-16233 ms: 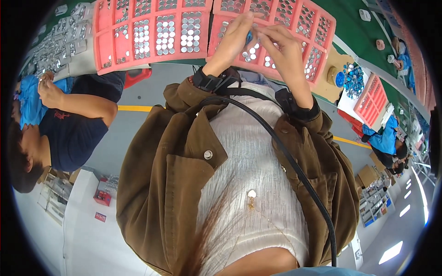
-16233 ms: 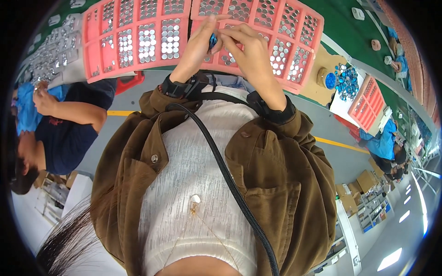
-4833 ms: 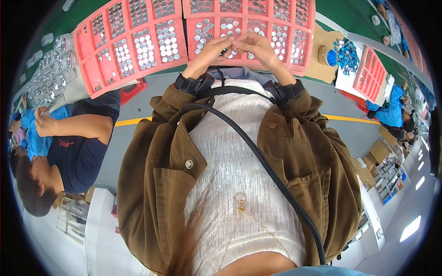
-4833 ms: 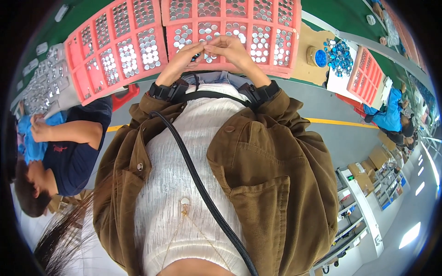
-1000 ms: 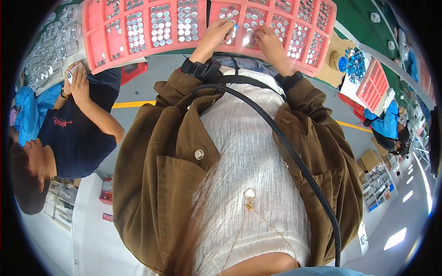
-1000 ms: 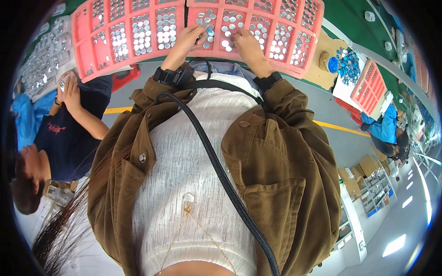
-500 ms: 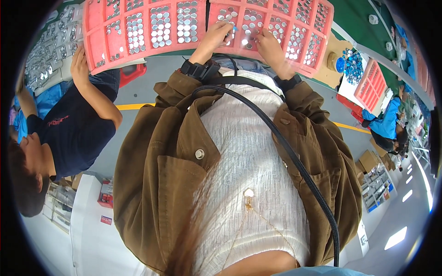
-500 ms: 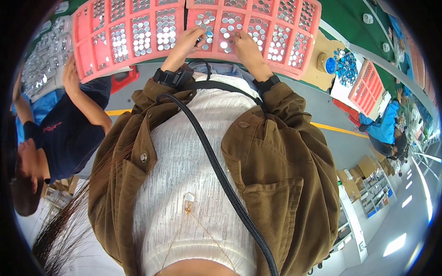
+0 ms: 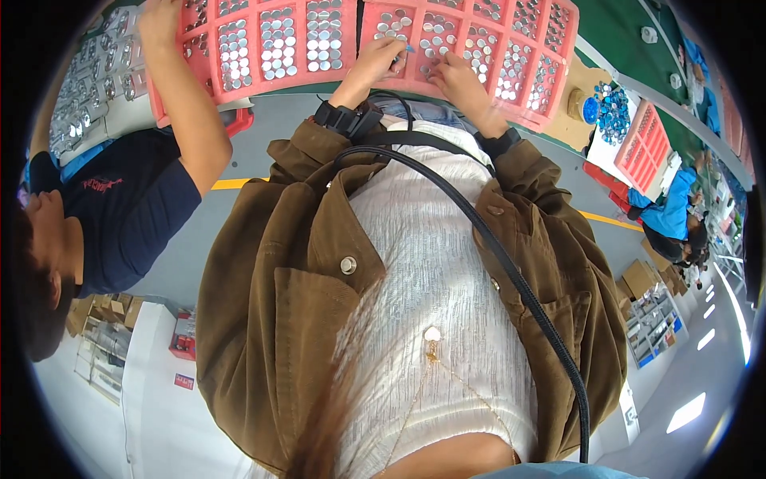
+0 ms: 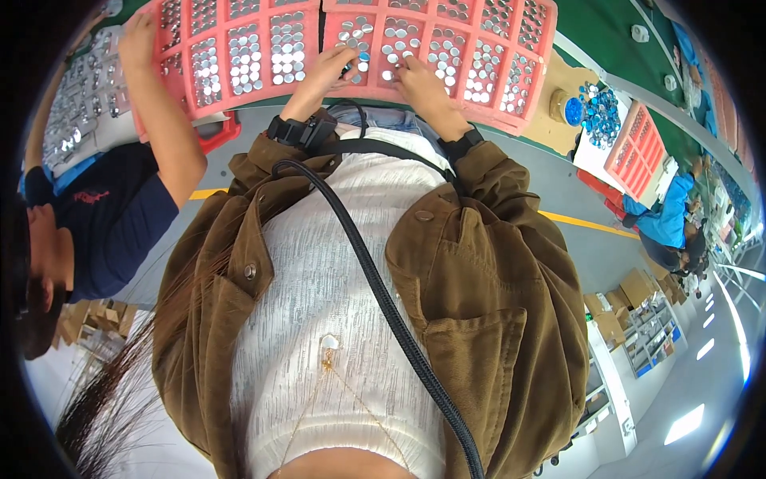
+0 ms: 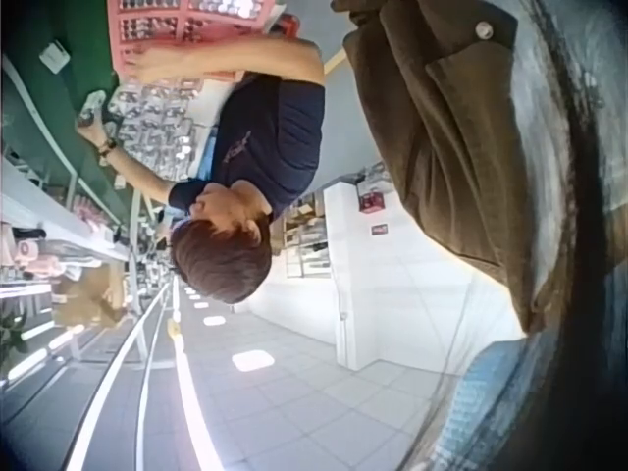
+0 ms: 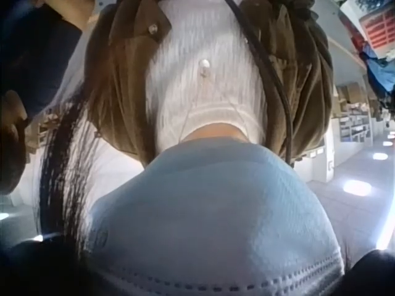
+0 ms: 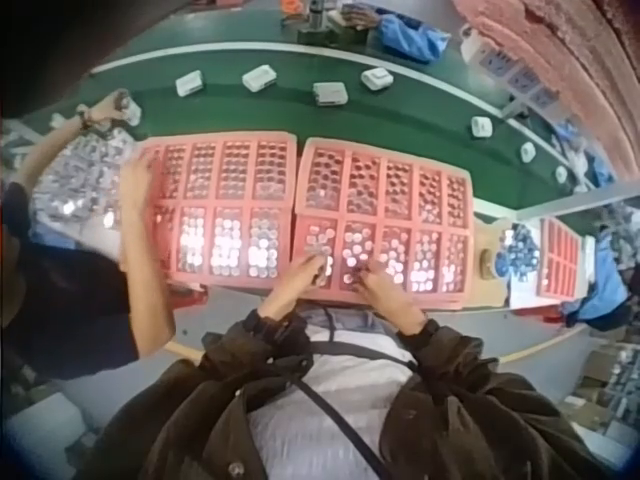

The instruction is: The person picks up blue components from a container and places them onto silver discs in a pink tray, pressing them down by hand. They then pick up small silver pieces and place them onto the blue components.

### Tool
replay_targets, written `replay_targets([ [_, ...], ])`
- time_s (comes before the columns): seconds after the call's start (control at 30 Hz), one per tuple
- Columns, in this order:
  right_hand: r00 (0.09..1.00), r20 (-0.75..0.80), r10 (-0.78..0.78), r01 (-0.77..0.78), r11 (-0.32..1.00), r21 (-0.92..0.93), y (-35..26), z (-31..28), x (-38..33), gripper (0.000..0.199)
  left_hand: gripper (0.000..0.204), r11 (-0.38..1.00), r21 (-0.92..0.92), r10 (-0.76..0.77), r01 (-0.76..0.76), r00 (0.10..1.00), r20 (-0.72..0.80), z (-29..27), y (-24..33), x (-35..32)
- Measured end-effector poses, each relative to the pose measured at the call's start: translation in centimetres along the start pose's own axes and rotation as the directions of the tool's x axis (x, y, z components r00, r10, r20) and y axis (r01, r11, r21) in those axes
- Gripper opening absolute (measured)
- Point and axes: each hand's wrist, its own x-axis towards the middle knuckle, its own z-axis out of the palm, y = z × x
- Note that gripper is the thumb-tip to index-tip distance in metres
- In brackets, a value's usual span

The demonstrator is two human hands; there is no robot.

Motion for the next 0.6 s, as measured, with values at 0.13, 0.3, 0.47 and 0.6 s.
replay_targets([
  [0.13, 0.998, -0.004, 0.057, -0.056, 0.997, 0.061, -0.1, -0.2, 0.2, 0.014, 0.021, 1.0, -0.005, -0.007, 0.007, 1.0, -0.007, 0.0, -0.2, 0.1],
  [0.3, 0.997, -0.079, 0.02, -0.014, 0.997, 0.077, 0.5, 0.4, -0.1, 0.013, 0.021, 1.0, -0.015, -0.006, 0.006, 1.0, -0.002, -0.2, -0.5, 0.4],
  [0.47, 0.999, -0.046, 0.023, -0.021, 0.999, 0.032, 0.2, 0.7, -0.2, 0.013, 0.021, 1.0, -0.011, -0.006, 0.006, 1.0, 0.024, -0.3, -1.0, 0.9],
  [0.6, 0.999, -0.047, 0.014, -0.013, 1.0, 0.015, 0.2, 0.5, -0.4, 0.012, 0.022, 1.0, -0.021, -0.002, 0.002, 1.0, 0.023, -0.1, -0.8, 0.8],
])
